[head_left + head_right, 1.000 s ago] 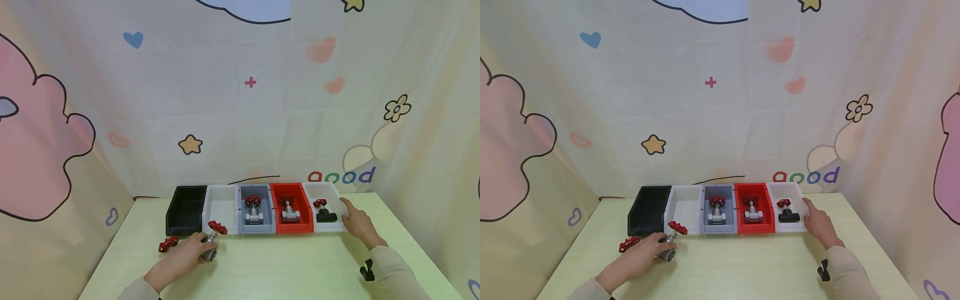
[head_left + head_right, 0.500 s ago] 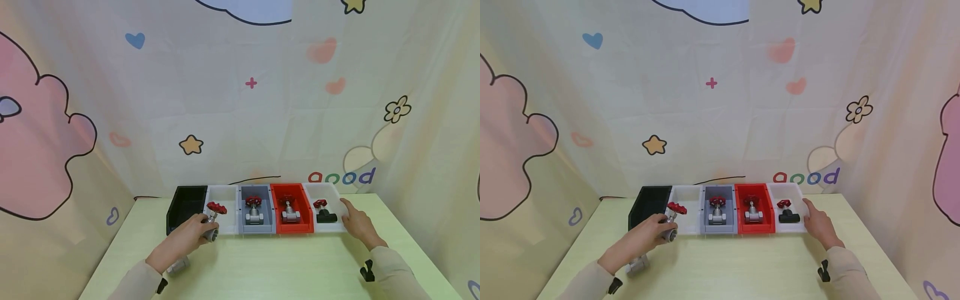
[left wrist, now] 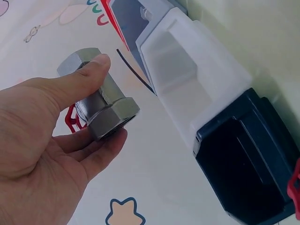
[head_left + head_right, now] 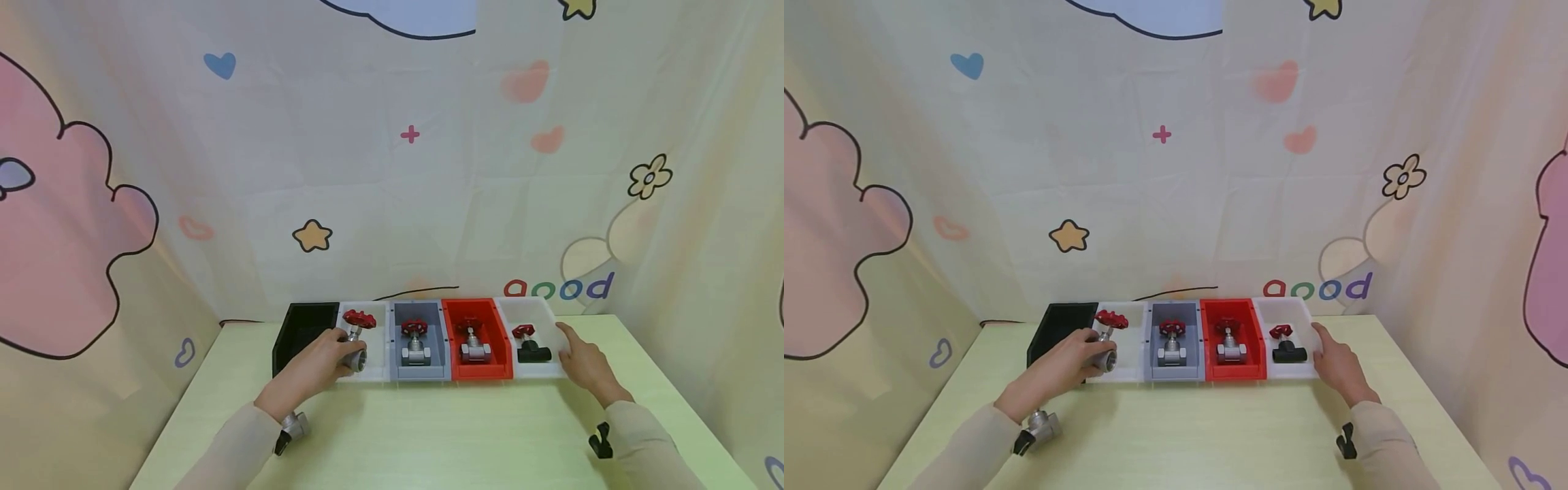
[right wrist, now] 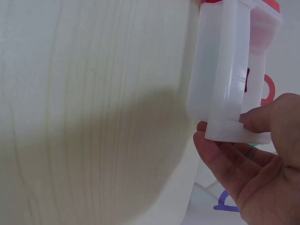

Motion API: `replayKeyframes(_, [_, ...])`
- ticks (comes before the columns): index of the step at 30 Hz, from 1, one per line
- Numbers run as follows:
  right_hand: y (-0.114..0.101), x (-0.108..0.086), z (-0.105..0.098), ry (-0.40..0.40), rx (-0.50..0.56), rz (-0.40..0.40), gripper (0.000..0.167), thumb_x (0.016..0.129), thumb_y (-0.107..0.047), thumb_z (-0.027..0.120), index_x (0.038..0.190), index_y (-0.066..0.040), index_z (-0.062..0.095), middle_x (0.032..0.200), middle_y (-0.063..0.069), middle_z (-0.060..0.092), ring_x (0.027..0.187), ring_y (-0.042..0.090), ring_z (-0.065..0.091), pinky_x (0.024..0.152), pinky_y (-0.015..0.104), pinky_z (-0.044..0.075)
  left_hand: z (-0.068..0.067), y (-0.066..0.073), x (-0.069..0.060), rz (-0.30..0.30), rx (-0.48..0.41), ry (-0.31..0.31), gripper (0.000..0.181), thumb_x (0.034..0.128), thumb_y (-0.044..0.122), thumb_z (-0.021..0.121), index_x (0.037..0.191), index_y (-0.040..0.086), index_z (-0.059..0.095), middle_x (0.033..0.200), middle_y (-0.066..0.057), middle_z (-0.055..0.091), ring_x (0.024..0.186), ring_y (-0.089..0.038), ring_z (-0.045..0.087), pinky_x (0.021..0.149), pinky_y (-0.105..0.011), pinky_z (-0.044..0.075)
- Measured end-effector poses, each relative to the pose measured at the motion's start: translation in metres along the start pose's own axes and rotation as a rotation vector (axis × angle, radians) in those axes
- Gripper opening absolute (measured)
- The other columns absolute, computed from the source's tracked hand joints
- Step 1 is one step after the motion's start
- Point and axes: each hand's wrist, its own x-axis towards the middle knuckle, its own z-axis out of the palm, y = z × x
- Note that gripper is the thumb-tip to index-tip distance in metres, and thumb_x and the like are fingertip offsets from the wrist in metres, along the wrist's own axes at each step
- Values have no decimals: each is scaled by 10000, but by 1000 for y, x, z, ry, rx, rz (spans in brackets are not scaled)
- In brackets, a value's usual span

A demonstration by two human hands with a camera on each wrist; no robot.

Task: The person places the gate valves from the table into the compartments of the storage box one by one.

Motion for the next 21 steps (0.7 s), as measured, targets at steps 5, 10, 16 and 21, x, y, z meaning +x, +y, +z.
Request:
replayKeyframes(5, [0,0,0,3,3,-3,571,956,-93,501,1473,-16,272,1054,406,605,654,276,535,530,332,403,3,1,12,-20,-25,-3,506,790,135,805,1272,205,669,1092,-75,611,977,-169,534,825,-296,560])
replayKeyframes(10, [0,0,0,7,2,-9,569,950,-90,501,1469,-13,278,1027,405,612,647,278,534,529,339,405,8,-1,22,-57,-50,-26,529,804,147,794,1309,208,646,1117,-72,601,993,-172,523,865,-312,547])
replayKeyframes(16, [1,0,0,20,-3,-21,564,945,-81,507,1458,-12,284,1036,411,609,648,285,539,532,348,413,14,-3,32,-116,-82,-42,527,826,157,773,1330,213,631,1151,-90,593,1011,-197,520,886,-344,544])
replayKeyframes(21, [1,-1,1,34,-13,-30,557,934,-78,514,1445,-19,300,1054,418,605,669,317,585,548,404,448,21,-6,41,-133,-75,-42,521,826,163,773,1326,210,632,1133,-81,605,978,-187,527,874,-337,532])
